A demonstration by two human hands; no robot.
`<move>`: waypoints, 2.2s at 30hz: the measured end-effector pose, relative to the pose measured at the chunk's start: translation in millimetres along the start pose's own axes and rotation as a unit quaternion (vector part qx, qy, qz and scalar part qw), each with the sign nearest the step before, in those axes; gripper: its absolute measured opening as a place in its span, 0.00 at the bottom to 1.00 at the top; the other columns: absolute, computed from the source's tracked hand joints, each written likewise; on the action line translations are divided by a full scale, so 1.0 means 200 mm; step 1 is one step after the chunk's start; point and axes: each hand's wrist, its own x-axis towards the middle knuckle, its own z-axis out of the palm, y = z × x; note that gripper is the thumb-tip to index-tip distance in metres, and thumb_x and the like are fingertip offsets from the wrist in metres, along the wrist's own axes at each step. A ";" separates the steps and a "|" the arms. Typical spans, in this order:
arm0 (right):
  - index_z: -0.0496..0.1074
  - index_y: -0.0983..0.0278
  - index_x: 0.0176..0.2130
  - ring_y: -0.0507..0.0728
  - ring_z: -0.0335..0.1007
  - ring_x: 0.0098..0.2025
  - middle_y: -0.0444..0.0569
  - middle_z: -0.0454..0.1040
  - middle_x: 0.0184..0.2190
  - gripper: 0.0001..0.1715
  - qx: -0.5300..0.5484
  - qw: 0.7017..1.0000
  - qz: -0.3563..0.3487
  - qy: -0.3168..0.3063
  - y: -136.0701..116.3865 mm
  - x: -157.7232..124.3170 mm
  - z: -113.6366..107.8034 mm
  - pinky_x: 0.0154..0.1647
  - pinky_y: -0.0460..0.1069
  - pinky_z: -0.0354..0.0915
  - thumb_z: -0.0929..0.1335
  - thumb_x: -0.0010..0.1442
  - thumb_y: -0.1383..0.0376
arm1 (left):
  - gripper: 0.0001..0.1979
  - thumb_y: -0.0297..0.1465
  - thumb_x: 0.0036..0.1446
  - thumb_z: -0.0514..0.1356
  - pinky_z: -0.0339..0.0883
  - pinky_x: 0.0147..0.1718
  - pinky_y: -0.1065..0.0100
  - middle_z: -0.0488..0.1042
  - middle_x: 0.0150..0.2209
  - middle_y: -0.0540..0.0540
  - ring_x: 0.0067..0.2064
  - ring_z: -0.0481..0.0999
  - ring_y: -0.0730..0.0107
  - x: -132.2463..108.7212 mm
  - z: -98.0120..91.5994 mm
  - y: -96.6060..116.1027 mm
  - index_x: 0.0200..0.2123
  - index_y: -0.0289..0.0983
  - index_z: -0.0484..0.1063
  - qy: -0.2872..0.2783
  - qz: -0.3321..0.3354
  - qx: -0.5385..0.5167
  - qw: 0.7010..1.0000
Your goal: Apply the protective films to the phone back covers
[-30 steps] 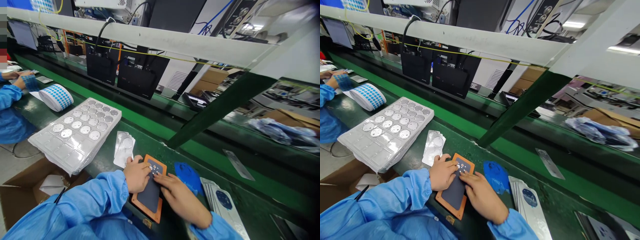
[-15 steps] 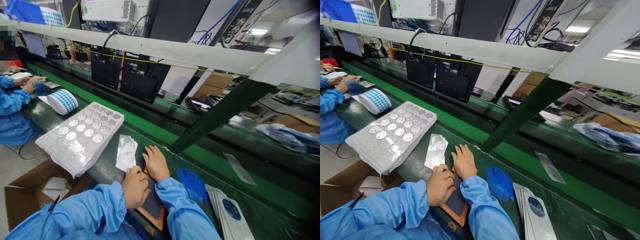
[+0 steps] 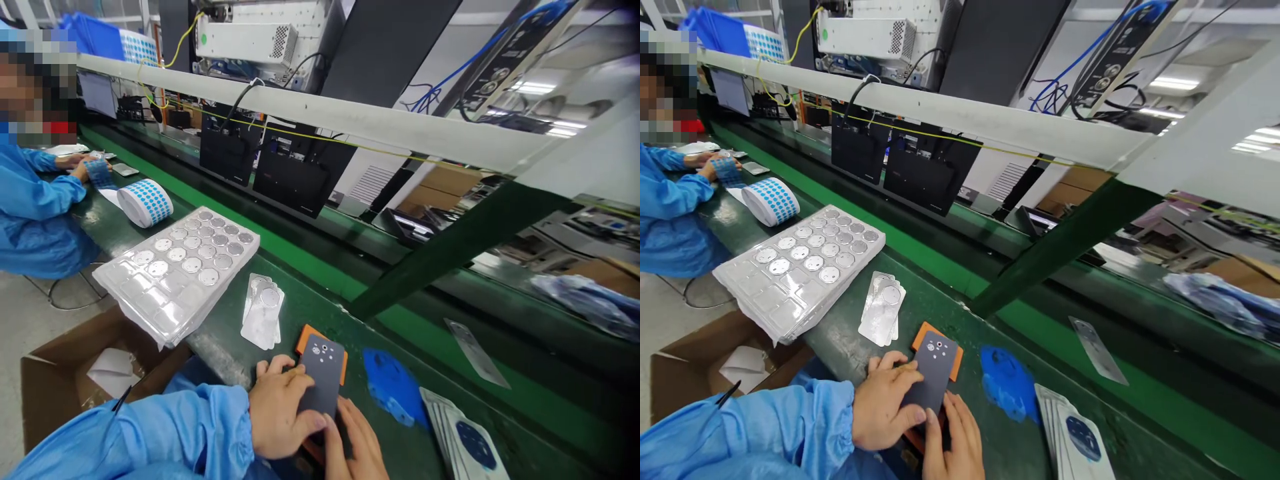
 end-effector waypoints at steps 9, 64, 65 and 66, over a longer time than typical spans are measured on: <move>0.56 0.62 0.66 0.68 0.59 0.64 0.59 0.61 0.65 0.30 -0.043 0.973 -0.221 -0.045 -0.32 0.50 0.19 0.61 0.65 0.59 0.59 0.67 0.65 | 0.17 0.37 0.65 0.54 0.71 0.46 0.60 0.76 0.45 0.43 0.46 0.76 0.62 0.21 -0.22 -0.11 0.55 0.39 0.66 0.064 -0.114 -0.261 0.956; 0.77 0.63 0.46 0.60 0.76 0.49 0.54 0.78 0.48 0.18 -0.100 0.976 -0.187 0.043 0.14 0.45 0.04 0.50 0.56 0.71 0.60 0.66 0.68 | 0.12 0.20 0.49 0.60 0.66 0.49 0.58 0.72 0.43 0.44 0.48 0.70 0.60 0.22 -0.03 -0.28 0.37 0.39 0.65 0.153 0.145 -0.056 0.976; 0.77 0.63 0.46 0.60 0.75 0.51 0.54 0.78 0.49 0.18 -0.110 0.975 -0.191 0.026 0.17 0.44 0.05 0.51 0.57 0.70 0.60 0.66 0.68 | 0.12 0.20 0.49 0.59 0.66 0.48 0.58 0.72 0.42 0.44 0.47 0.70 0.60 0.23 -0.01 -0.31 0.36 0.39 0.65 0.151 0.144 -0.051 0.977; 0.77 0.63 0.47 0.61 0.73 0.53 0.54 0.77 0.51 0.18 -0.117 0.974 -0.192 0.008 0.19 0.43 0.06 0.53 0.58 0.69 0.61 0.66 0.68 | 0.11 0.20 0.49 0.59 0.66 0.48 0.58 0.71 0.41 0.44 0.46 0.69 0.60 0.23 0.01 -0.32 0.35 0.39 0.65 0.151 0.146 -0.045 0.977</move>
